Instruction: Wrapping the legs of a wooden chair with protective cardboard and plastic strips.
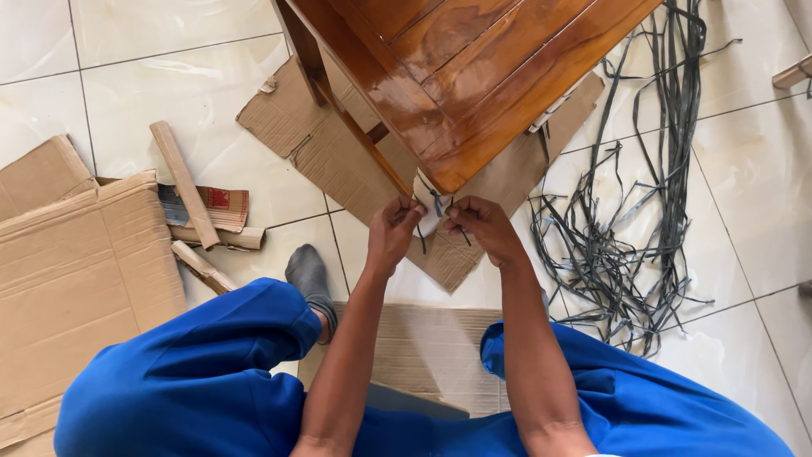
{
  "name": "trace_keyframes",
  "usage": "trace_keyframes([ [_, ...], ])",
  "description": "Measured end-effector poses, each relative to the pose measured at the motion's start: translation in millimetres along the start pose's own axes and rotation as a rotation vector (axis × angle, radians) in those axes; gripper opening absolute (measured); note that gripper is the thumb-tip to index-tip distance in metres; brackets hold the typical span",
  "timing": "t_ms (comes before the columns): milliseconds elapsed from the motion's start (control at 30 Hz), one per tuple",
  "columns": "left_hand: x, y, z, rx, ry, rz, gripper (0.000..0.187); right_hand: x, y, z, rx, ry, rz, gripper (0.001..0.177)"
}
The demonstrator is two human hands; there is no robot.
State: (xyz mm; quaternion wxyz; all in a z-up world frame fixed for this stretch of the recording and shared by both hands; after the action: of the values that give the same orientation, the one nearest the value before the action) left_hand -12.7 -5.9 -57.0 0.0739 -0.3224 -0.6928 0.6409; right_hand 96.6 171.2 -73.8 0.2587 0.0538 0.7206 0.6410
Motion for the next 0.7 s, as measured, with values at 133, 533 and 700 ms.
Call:
trace_keyframes([
  [133, -0.7, 3.2, -0.1, -0.059, -0.011, -0.021, 0.012, -1.2, 1.8, -1.3, 0.02, -0.002, 0.025, 0.018],
  [533, 17.2, 47.0, 5.7, -0.249, 0.064, 0.26, 0.026, -4.1, -1.2, -12.0, -0.04, 0.033, -0.008, 0.017],
  [700, 7.6, 30.3, 1.4, -0.224, 0.078, 0.197, 0.024, 5.8, -19.8, -7.9, -0.023, 0.008, -0.058, 0.02],
])
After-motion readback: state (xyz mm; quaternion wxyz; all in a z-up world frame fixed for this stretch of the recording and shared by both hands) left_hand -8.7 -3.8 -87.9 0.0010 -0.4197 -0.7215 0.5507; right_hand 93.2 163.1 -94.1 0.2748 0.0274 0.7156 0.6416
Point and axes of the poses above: each hand's wrist, its own x-axis towards the middle knuckle, its own z-axis out of the back of the hand, y = z × x, the point moved 1 cm from there along x, towards the middle knuckle, and after that the axes turned 4 degrees about -x, right-handed, at the moved point
